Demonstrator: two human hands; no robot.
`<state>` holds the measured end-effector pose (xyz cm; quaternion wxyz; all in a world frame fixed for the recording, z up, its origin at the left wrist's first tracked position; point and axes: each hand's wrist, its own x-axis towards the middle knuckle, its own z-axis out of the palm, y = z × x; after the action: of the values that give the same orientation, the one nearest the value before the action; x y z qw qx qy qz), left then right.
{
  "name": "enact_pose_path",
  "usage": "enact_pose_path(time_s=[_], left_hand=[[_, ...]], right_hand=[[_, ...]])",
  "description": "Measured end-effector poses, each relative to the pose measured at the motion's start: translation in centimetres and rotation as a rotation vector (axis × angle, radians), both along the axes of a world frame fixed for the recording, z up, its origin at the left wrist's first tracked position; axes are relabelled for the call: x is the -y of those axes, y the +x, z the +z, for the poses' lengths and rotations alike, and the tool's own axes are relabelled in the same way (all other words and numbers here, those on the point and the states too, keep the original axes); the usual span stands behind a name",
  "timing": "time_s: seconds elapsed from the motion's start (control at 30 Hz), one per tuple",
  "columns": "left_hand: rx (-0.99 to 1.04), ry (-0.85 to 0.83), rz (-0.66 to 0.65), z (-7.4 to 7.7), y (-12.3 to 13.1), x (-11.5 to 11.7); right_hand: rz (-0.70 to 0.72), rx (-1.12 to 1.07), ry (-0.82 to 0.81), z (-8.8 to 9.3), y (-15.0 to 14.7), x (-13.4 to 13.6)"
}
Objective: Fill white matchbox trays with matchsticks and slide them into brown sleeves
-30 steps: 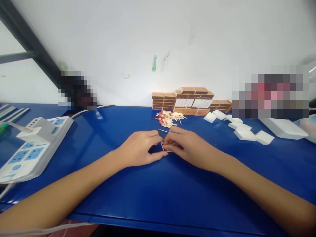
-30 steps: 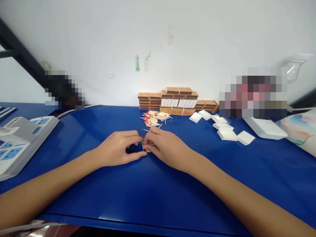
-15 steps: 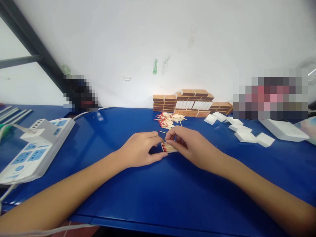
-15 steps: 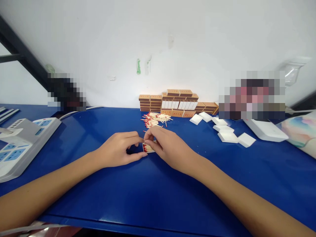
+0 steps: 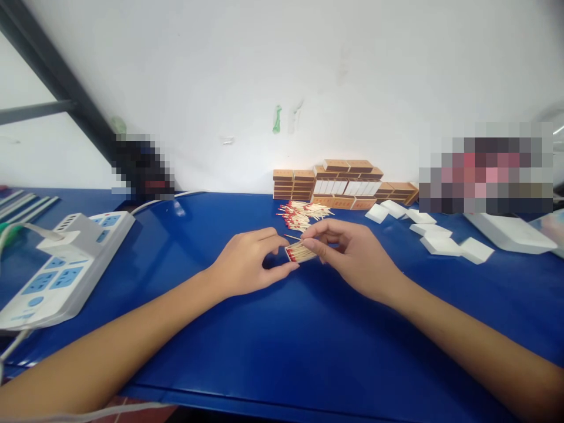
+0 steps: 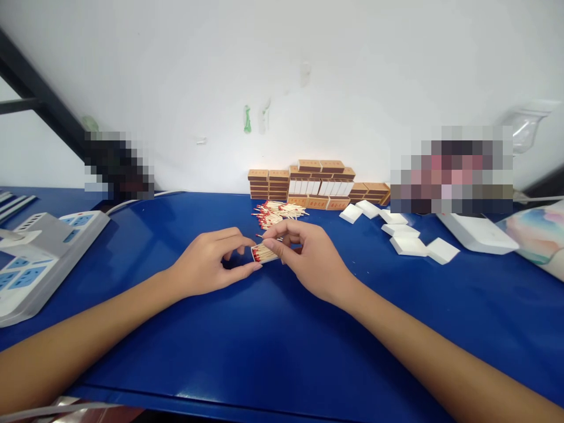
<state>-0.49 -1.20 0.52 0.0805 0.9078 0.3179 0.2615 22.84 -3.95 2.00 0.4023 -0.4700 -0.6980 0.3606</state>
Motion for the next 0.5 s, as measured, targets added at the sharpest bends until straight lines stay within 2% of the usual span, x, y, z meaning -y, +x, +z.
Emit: enact_pose_path(time_s=[0.07, 0.17, 0.5], left_hand=[[0.016, 0.015, 0.009, 0.0, 0.0, 0.0], [0.051, 0.038, 0.010, -0.1, 0.1, 0.0], [0.047, 0.021, -0.063, -0.1, 0.2, 0.1]], right_hand=[[0.010, -0.019, -0.025, 0.0, 0.2, -0.2], [0.012, 0.086, 0.006, 0.0, 0.6, -0.4], [0.004, 0.370, 0.269, -0.5, 1.1, -0.5]])
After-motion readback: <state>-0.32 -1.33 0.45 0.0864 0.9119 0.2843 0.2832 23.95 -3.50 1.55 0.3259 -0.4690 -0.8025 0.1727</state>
